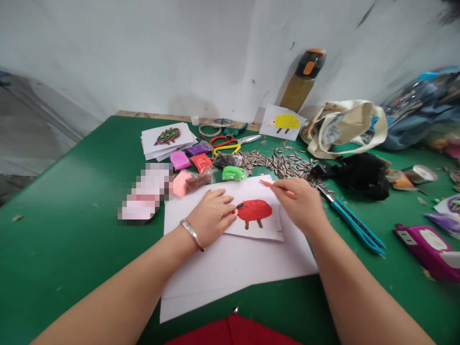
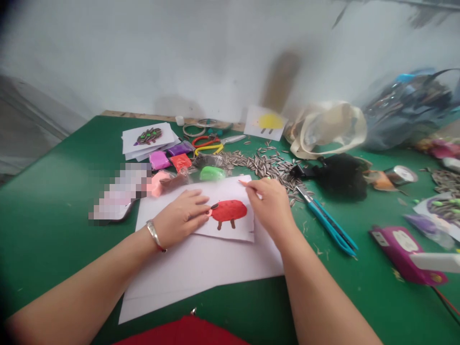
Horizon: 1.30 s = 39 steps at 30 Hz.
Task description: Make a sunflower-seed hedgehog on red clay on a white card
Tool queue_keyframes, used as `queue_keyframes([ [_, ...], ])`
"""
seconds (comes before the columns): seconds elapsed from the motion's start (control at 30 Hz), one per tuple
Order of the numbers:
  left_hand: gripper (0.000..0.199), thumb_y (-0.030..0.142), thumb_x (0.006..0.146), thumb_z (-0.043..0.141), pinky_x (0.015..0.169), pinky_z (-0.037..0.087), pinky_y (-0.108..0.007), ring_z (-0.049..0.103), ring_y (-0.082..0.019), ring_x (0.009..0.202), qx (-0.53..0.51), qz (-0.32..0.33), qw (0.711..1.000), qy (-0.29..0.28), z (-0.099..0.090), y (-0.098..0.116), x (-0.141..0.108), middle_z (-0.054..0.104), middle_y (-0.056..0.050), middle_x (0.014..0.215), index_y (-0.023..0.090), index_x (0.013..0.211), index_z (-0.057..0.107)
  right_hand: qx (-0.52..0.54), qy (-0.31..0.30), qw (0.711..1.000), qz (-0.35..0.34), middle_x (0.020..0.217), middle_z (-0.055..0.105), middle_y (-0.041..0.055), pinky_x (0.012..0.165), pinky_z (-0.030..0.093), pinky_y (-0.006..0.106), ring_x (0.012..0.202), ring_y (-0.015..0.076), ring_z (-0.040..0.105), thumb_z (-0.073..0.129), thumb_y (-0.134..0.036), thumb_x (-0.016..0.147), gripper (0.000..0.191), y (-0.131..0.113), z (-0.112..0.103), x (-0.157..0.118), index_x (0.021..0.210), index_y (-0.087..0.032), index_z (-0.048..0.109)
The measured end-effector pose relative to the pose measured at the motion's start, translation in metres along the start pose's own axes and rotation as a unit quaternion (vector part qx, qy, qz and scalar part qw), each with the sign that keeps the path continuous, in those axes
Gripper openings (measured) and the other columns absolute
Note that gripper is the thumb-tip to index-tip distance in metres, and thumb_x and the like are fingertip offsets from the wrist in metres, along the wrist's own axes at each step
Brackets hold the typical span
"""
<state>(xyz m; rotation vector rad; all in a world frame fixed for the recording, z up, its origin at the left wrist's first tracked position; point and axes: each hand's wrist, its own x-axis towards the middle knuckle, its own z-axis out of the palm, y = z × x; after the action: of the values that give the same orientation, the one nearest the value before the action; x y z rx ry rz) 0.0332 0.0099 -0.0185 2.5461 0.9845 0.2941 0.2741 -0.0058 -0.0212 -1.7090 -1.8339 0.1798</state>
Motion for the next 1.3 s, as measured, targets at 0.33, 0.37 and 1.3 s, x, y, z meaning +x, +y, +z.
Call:
queue_keyframes([
  [0.33, 0.028, 0.027, 0.093, 0.042, 0.095, 0.037, -0.045, 0.05, -0.025, 0.102, -0.01, 0.008, 1.0, 0.015, 0.002, -0.001, 0.0, 0.063, -0.007, 0.092, 0.018, 0.088, 0.068, -0.045, -0.024, 0.982, 0.184, 0.064, 0.065, 0.0015, 0.058, 0.04, 0.029, 0.061, 0.0178, 0.057, 0.055, -0.034, 0.077, 0.02, 0.035, -0.04, 0.006, 0.081, -0.023, 0.071],
  [0.37, 0.028, 0.027, 0.093, 0.042, 0.095, 0.037, -0.045, 0.05, -0.025, 0.101, -0.009, 0.009, 1.0, 0.016, 0.002, -0.001, 0.0, 0.063, -0.007, 0.092, 0.018, 0.088, 0.068, -0.056, -0.044, 0.979, 0.189, 0.064, 0.065, 0.001, 0.056, 0.039, 0.029, 0.06, 0.0173, 0.057, 0.055, -0.034, 0.076, 0.02, 0.036, -0.041, 0.006, 0.08, -0.023, 0.071],
  [1.3, 0.026, 0.026, 0.092, 0.042, 0.091, 0.036, -0.043, 0.049, -0.024, 0.099, -0.006, -0.003, 1.0, 0.002, 0.001, 0.002, 0.0, 0.06, -0.007, 0.091, 0.018, 0.088, 0.067, -0.135, -0.083, 0.984, 0.087, 0.077, 0.062, 0.0035, 0.062, 0.035, 0.028, 0.072, 0.0168, 0.054, 0.053, -0.024, 0.076, 0.017, 0.057, -0.009, 0.015, 0.068, -0.022, 0.068],
])
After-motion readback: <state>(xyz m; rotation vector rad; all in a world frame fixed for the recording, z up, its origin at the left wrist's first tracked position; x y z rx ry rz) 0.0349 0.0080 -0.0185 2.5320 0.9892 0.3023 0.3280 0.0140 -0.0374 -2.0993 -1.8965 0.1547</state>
